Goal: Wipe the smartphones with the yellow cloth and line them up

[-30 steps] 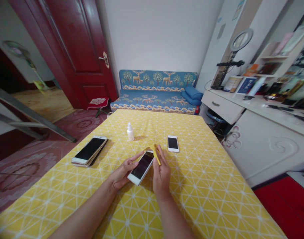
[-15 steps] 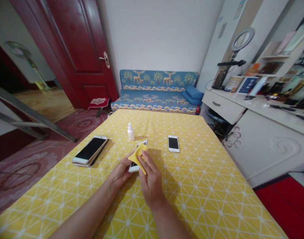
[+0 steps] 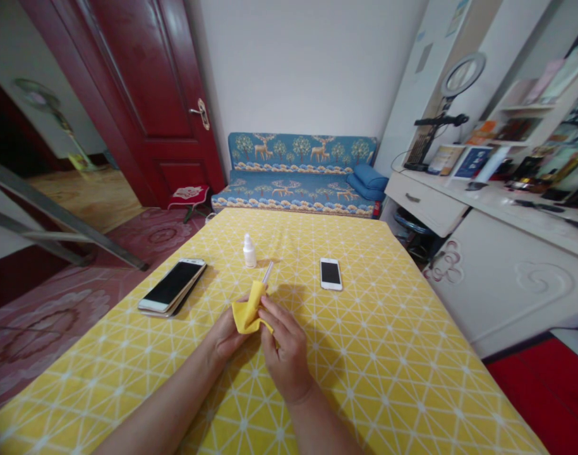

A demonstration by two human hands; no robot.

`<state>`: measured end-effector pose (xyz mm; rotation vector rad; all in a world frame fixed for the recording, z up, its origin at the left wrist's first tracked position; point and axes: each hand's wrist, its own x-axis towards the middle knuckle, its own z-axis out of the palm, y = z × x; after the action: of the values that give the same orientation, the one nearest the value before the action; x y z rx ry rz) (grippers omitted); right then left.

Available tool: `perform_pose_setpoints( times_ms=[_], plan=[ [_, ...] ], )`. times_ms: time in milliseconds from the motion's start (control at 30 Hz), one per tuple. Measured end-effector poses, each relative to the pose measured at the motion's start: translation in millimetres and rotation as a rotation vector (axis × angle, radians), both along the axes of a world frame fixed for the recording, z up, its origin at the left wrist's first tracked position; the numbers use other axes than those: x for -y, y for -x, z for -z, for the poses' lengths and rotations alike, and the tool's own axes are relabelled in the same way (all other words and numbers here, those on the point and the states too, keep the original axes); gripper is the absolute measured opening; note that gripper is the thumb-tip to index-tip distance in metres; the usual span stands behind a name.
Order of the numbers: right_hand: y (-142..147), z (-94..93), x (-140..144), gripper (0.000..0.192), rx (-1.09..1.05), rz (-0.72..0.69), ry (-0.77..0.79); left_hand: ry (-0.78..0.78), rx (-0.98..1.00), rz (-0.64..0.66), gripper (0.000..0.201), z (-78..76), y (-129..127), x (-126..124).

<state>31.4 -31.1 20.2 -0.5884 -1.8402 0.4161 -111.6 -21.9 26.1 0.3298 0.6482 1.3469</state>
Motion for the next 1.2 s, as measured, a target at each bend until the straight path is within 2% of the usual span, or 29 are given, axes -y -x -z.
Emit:
perform_pose_setpoints(
  times_ms=[100,300,467,633,867,967,1100,1200],
  plan=[
    [3.6,4.0,-0.2,0.029,0.053,0.044,-0.046,0.024,-0.08,-0.043,0.008,2.4,-4.8,4.5],
    [9.5,4.5,1.1,0.02,0.094,0.141,-0.054,-0.073,0.064,0.106,0.017,5.3,-12.8,7.1],
    [10.5,4.6,1.0,0.037,0.173,0.104,-0.119,-0.071,0.082,0.155,0.028,7.5,-12.7,5.8],
    [16.8,5.1,2.2,0.044,0.139,0.016,-0.104,-0.017,0.143,0.103,0.028,6.3,-8.0,6.2],
    [19.7,9.4,-4.4,0.049,0.123,0.043,-0.12,0.024,0.268,0.123,0.016,2.5,-9.0,8.0],
    [16.1,11.8,-9.7,0.052,0.155,0.086,-0.098,0.026,0.251,0.126,0.022,-0.3,-14.4,9.0],
    [7.4,11.5,-18.2,0.054,0.136,0.172,-0.079,0.002,0.201,0.224,0.04,-0.8,-18.8,12.8],
    [-1.5,9.4,-24.9,0.056,0.126,0.227,-0.05,-0.003,0.059,0.339,0.037,2.9,-17.7,16.4]
  ],
)
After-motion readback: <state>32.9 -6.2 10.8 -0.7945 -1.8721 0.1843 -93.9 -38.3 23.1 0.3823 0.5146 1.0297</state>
